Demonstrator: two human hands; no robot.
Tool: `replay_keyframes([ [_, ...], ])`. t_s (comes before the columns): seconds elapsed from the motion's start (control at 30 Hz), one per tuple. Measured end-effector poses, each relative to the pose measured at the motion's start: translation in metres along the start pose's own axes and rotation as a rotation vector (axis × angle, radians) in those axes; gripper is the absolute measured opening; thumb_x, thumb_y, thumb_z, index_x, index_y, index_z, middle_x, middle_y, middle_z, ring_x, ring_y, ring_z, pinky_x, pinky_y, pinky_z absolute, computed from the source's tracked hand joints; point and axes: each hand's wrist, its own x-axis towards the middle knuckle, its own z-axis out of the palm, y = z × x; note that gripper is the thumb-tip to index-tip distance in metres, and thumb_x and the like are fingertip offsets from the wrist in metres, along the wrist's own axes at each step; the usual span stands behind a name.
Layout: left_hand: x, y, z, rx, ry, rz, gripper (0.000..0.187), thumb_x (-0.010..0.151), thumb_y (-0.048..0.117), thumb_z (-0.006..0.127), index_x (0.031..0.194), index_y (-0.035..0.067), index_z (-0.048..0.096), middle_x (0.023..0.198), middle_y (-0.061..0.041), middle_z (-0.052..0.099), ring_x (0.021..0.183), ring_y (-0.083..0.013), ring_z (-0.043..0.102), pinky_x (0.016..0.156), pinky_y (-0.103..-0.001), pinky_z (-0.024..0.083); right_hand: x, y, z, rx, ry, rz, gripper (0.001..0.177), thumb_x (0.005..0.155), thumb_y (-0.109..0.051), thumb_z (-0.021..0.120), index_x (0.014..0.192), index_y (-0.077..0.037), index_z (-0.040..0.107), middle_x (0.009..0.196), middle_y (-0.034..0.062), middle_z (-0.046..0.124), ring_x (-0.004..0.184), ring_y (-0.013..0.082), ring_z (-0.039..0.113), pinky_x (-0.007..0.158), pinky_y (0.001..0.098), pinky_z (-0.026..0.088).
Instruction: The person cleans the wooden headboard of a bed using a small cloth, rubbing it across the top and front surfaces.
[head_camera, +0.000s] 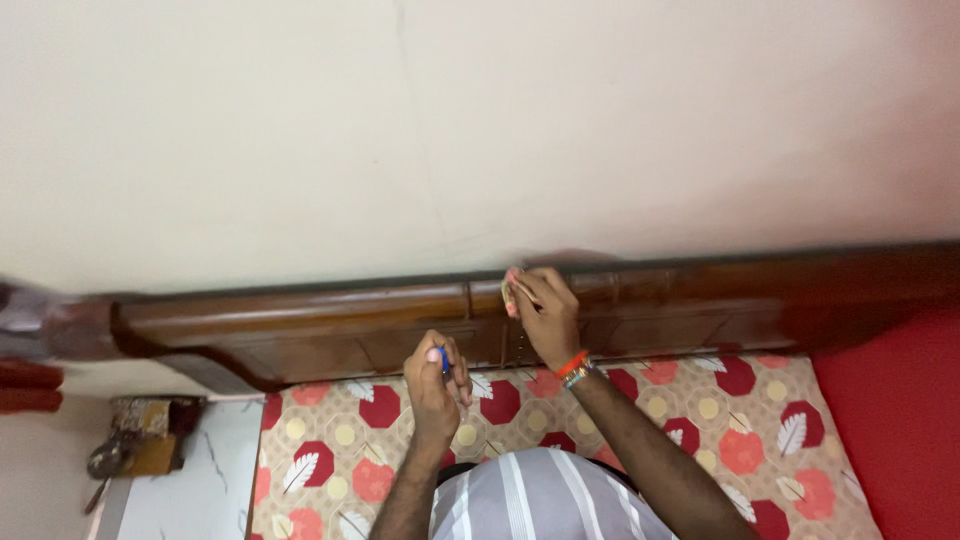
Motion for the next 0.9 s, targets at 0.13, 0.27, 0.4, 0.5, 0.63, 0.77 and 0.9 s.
replay_keyframes([
  [0.13, 0.002, 0.007, -0.011, -0.02, 0.021, 0.032, 0.037, 0.107, 0.034, 0.038, 0.086, 0.004, 0.046, 0.063, -0.004, 0.046, 0.041, -0.01, 0.042, 0.034, -0.024, 0.036, 0.025, -0.029, 0.028, -0.027, -0.144, -0.255, 0.019, 0.091, 0.001, 0.072, 0.109, -0.001, 0.072, 0.105, 0.0123, 0.069, 0.097, 0.0248, 0.068, 0.081, 0.0343, 0.057],
  [0.27, 0.003, 0.013, -0.017, -0.029, 0.057, 0.044, 0.036, 0.107, 0.032, 0.038, 0.086, 0.004, 0.046, 0.064, -0.005, 0.046, 0.041, -0.0093, 0.042, 0.034, -0.024, 0.036, 0.016, -0.028, 0.044, -0.114, -0.314, -0.267, 0.031, 0.086, 0.003, 0.071, 0.116, -0.005, 0.073, 0.104, 0.0092, 0.069, 0.096, 0.0264, 0.065, 0.079, 0.0373, 0.057],
  [0.4, 0.004, 0.02, -0.025, -0.02, 0.055, 0.077, 0.036, 0.108, 0.031, 0.037, 0.086, 0.004, 0.046, 0.064, -0.004, 0.046, 0.042, -0.0089, 0.042, 0.034, -0.024, 0.037, 0.004, -0.009, 0.027, -0.174, -0.468, -0.611, 0.032, 0.089, -0.003, 0.069, 0.121, -0.005, 0.069, 0.113, 0.0092, 0.069, 0.102, 0.0254, 0.065, 0.082, 0.0387, 0.059],
  [0.5, 0.001, 0.021, -0.027, 0.01, 0.063, 0.098, 0.036, 0.108, 0.03, 0.035, 0.086, 0.004, 0.046, 0.064, -0.004, 0.046, 0.042, -0.0087, 0.042, 0.035, -0.024, 0.037, 0.024, 0.008, 0.027, -0.28, -0.501, -0.766, 0.033, 0.089, -0.004, 0.067, 0.122, -0.007, 0.07, 0.116, 0.0114, 0.068, 0.105, 0.0261, 0.065, 0.084, 0.0373, 0.059],
  [0.63, -0.003, 0.021, -0.027, -0.016, 0.092, 0.117, 0.036, 0.108, 0.029, 0.035, 0.086, 0.004, 0.046, 0.064, -0.004, 0.046, 0.042, -0.0084, 0.041, 0.035, -0.023, 0.037, 0.047, 0.015, 0.032, -0.306, -0.584, -0.557, 0.023, 0.096, -0.01, 0.066, 0.118, -0.007, 0.071, 0.109, 0.0096, 0.068, 0.102, 0.0249, 0.064, 0.085, 0.0348, 0.058],
  [0.77, -0.003, 0.022, -0.027, -0.075, 0.108, 0.121, 0.036, 0.108, 0.029, 0.035, 0.085, 0.004, 0.045, 0.063, -0.004, 0.045, 0.041, -0.0086, 0.041, 0.034, -0.024, 0.037, 0.036, -0.005, 0.023, -0.045, -0.802, -0.586, 0.01, 0.098, -0.009, 0.065, 0.106, -0.005, 0.069, 0.109, 0.0079, 0.069, 0.106, 0.0248, 0.065, 0.093, 0.0388, 0.054],
  [0.9, 0.002, 0.022, -0.029, -0.025, 0.087, 0.126, 0.036, 0.109, 0.028, 0.034, 0.085, 0.004, 0.046, 0.064, -0.004, 0.046, 0.042, -0.0084, 0.041, 0.035, -0.023, 0.036, 0.059, -0.011, 0.023, -0.241, -0.675, -0.765, 0.019, 0.09, -0.01, 0.067, 0.107, -0.004, 0.07, 0.11, 0.0079, 0.068, 0.105, 0.0256, 0.063, 0.09, 0.0389, 0.054],
])
